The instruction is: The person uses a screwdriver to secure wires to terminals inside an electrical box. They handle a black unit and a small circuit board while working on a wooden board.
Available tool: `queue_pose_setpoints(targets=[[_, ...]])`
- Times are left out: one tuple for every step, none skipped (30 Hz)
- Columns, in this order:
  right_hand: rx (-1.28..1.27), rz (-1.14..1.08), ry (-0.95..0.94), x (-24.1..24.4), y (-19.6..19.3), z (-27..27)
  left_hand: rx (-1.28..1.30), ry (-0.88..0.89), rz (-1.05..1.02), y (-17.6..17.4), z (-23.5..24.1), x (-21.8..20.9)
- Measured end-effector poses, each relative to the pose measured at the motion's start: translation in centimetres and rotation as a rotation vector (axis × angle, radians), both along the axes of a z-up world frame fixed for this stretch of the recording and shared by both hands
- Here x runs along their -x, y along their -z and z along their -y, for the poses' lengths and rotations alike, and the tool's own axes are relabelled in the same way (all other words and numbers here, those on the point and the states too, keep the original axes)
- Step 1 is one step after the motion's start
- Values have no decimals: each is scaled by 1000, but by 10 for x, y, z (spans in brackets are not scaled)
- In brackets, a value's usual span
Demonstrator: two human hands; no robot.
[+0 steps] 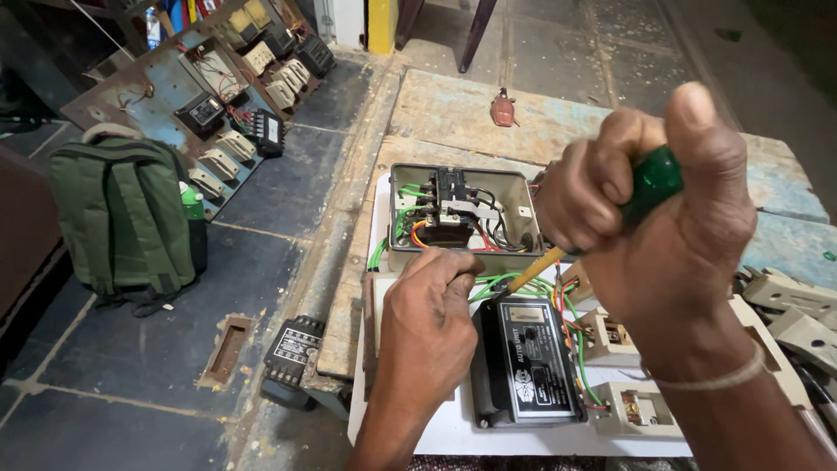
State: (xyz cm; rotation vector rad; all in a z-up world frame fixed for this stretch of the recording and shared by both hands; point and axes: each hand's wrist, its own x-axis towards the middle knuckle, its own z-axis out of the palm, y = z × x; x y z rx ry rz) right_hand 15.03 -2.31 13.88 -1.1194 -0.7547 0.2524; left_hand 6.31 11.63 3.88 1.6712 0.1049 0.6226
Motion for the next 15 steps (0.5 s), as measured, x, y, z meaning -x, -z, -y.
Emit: queue_pose_setpoints(targets=[[31,15,20,2,-2,0,-7,-1,2,1,0,0],[58,30,40,3,-2,0,-17,-2,3,2,-1,0],[85,45,59,3,-3,1,-9,4,-1,2,-2,0],[113,58,85,4,-3,4,1,17,-8,3,-1,-1],[77,14,39,1,-2,5,10,29,-14,3,0,-1],[43,-23,-5,-2,-3,7,-6,28,4,3,1,-2],[-58,-116,-119,-12,-3,1,-21,28,22,2,1,-1],[-117,-161,-170,-14,-4,-1,-39,19,41,1,-1,-1],[-175,-206,-220,-16,-6,-4,-36,18,30,0,-1,-1],[-189,-211,-201,-12,-6,-4,-31,14,12,0,-1,0],[-203,-216,-181,-8,-7,-5,-26,10,-5,1,-1,0],[-143,-177,-130,-5,-7,-5,-28,10,-11,2,-1,1],[-84,-137,-80,-3,-8,-5,-30,10,-16,3,-1,0],[-27,-96,-26,-1,-9,-5,-34,13,-20,3,-1,0],[30,-54,27,0,-9,-3,-28,20,-15,4,-1,-1]])
